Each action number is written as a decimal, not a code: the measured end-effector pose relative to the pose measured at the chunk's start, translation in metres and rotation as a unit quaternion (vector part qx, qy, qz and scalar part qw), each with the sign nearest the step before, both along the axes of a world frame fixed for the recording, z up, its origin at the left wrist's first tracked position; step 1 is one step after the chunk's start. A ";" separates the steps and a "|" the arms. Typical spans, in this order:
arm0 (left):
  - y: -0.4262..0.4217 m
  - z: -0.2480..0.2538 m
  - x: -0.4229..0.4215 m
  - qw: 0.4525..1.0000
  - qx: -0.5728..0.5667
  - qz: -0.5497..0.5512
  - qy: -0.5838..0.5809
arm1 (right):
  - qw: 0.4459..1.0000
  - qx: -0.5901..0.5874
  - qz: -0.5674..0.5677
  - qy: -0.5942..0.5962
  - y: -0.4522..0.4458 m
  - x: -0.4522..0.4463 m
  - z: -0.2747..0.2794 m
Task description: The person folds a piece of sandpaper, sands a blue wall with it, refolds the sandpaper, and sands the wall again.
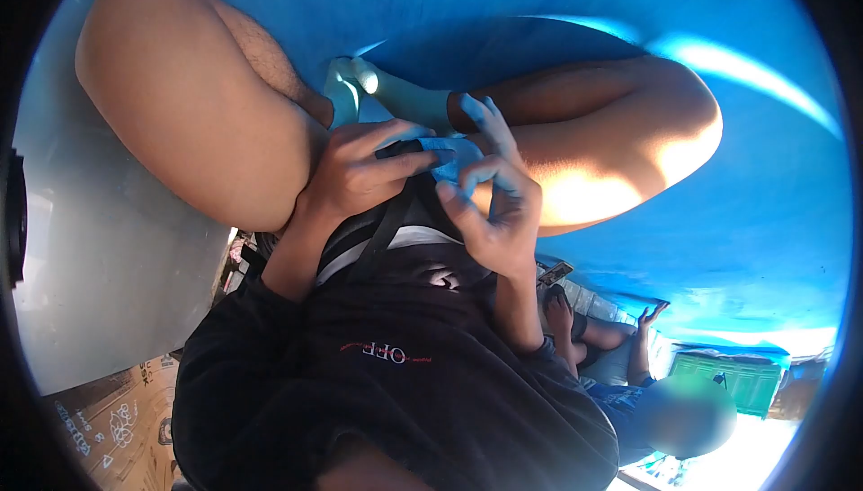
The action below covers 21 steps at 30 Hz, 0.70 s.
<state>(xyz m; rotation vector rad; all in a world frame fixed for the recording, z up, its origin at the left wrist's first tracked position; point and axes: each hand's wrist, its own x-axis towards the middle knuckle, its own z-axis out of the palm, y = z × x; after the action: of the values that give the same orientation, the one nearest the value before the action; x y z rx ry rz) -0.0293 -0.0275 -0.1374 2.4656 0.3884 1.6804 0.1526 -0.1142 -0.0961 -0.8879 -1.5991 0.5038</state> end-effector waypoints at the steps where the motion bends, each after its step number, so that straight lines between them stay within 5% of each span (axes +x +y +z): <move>1: 0.001 0.000 0.001 1.000 -0.002 -0.001 -0.011 | 0.999 -0.011 0.017 -0.025 0.001 -0.002 0.000; 9: 0.001 -0.002 0.001 0.999 -0.026 0.022 0.004 | 0.993 0.012 -0.101 -0.066 -0.003 -0.016 0.006; 12: 0.001 -0.001 0.001 0.999 -0.031 0.025 0.012 | 0.990 -0.078 -0.117 0.007 -0.009 -0.003 -0.004; 15: 0.001 -0.001 0.001 0.999 -0.034 0.025 0.012 | 0.992 -0.034 -0.090 -0.084 -0.008 0.000 0.002; 19: 0.001 0.000 0.000 0.994 -0.090 0.064 0.027 | 0.998 -0.027 -0.046 -0.014 -0.013 -0.022 0.014; 21: -0.001 0.001 0.000 0.994 -0.090 0.047 0.036 | 0.972 0.023 -0.108 -0.208 -0.012 -0.016 0.014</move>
<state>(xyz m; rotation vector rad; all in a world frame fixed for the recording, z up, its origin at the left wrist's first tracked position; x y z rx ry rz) -0.0295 -0.0285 -0.1362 2.4143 0.6434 1.5179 0.1361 -0.1265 -0.0821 -1.1712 -1.8504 0.1283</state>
